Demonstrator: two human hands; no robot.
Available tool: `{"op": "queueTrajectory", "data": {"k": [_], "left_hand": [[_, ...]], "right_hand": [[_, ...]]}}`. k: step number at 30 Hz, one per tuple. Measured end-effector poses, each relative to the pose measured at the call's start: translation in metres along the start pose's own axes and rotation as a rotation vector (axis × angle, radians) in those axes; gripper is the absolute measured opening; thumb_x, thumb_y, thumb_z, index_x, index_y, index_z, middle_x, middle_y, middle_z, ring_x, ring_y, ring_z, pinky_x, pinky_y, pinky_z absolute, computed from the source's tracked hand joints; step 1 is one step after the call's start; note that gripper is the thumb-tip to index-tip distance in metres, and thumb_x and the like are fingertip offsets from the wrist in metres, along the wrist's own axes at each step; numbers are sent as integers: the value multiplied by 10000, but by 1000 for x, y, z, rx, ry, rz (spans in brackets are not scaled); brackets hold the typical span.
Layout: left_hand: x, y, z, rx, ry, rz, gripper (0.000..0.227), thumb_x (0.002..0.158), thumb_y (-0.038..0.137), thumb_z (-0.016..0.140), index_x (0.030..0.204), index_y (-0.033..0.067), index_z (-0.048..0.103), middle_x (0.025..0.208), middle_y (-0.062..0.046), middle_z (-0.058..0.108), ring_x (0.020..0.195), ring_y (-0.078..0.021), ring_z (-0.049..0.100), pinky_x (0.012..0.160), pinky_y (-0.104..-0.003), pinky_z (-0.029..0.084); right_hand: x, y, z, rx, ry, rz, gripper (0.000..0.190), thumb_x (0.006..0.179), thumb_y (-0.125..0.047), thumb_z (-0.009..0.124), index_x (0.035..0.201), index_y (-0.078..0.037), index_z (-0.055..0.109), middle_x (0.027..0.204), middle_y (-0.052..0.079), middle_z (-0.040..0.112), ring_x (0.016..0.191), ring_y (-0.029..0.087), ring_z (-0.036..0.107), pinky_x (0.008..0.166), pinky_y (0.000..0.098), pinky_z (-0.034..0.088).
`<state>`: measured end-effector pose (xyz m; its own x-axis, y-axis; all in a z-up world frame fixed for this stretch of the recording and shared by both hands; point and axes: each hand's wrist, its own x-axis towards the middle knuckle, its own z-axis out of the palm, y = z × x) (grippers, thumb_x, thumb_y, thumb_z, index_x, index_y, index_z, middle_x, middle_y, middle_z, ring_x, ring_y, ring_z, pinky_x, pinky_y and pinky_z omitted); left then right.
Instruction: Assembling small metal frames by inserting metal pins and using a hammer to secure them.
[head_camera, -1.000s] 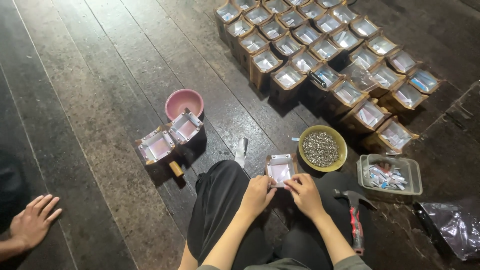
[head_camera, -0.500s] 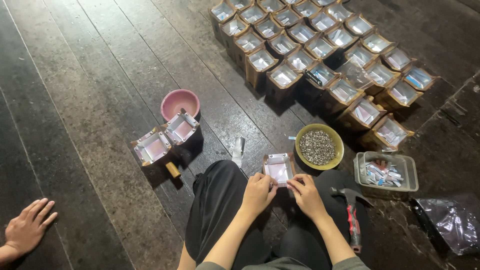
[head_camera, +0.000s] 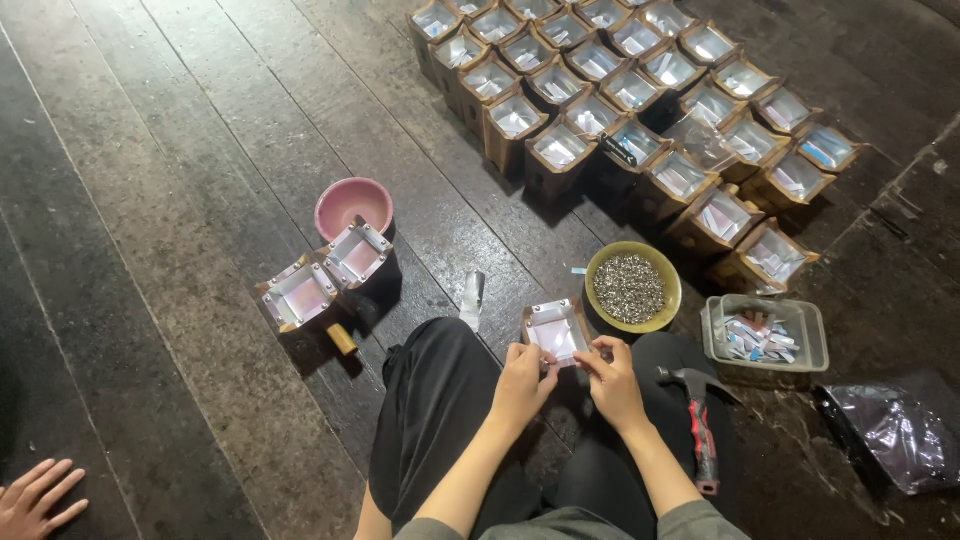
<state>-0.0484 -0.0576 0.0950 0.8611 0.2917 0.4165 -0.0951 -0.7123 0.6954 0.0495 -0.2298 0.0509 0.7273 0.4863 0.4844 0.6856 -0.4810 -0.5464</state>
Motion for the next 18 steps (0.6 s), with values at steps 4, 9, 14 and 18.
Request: {"op": "queueTrajectory", "data": {"k": [4, 9, 14, 18], "left_hand": [[1, 9, 0, 14, 15, 1, 197, 799, 68, 779, 853, 109, 594, 746, -10, 673, 843, -176, 585, 747, -232, 520], [3, 15, -3, 25, -5, -28, 232, 777, 72, 793, 848, 111, 575, 733, -18, 638, 822, -178, 574, 725, -230, 525], [4, 19, -4, 16, -16, -69, 238, 788, 80, 788, 843, 112, 559, 728, -11, 620, 818, -170, 586, 712, -220, 533], [0, 12, 8, 15, -21, -141, 260, 781, 108, 779, 900, 132, 549, 754, -10, 552, 796, -200, 626, 687, -271, 557]], "right_hand": [[-1, -6, -8, -108, 25, 23, 101, 896, -156, 747, 959, -217, 797, 1112, 30, 573, 1051, 259, 619, 829, 322, 585], [-5, -4, -5, -142, 4, 67, 101, 910, -273, 745, 997, -238, 781, 1087, 13, 564, 1022, 239, 630, 842, 349, 590], [-6, -6, -5, -74, -28, 168, 150, 853, -275, 801, 993, -229, 777, 1098, 15, 563, 1032, 245, 633, 864, 369, 579], [-12, -4, 8, 123, -38, 421, 172, 865, -290, 809, 1013, -207, 780, 1124, 41, 591, 1067, 269, 659, 890, 403, 573]]}}
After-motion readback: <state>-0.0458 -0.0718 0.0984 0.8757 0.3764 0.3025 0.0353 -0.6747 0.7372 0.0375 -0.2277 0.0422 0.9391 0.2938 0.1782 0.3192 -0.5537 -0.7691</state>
